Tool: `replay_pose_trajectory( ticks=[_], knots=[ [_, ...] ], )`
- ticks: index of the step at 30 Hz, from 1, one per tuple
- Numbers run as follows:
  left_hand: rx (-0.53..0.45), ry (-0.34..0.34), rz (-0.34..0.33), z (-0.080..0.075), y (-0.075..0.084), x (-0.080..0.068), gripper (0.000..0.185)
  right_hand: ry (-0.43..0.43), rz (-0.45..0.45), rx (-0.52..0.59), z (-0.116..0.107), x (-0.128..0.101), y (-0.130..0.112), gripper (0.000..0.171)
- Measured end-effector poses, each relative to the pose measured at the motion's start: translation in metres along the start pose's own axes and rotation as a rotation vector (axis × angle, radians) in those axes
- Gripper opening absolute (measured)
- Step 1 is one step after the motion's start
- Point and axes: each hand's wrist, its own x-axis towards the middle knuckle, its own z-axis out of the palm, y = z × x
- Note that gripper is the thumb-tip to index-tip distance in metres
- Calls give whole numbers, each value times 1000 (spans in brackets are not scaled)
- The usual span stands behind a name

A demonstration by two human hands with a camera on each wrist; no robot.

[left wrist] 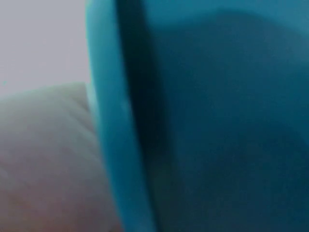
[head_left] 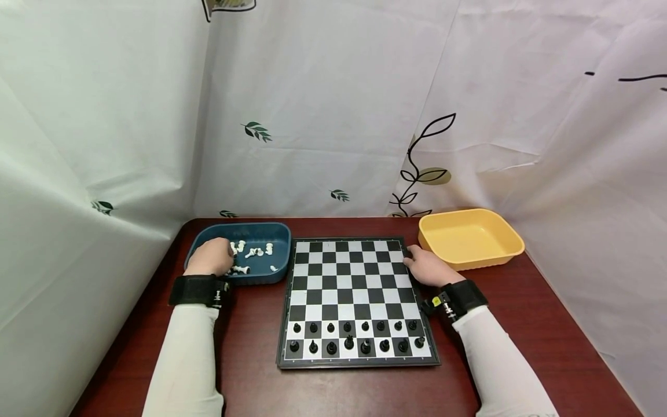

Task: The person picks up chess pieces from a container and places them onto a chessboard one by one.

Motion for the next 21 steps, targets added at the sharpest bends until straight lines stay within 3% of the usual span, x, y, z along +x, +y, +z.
replay_pose_trajectory(
  ticks=[6, 12, 21],
  knots=[
    [1, 94, 51, 2, 1, 2, 45, -2, 1, 3, 0, 1, 0, 56],
    [-14, 162, 88, 2, 2, 2, 14, 1, 3, 5, 3, 3, 3, 55],
    [-67, 168, 119, 2, 4, 4, 34, -9, 8, 29, 3, 3, 5, 54]
  ],
)
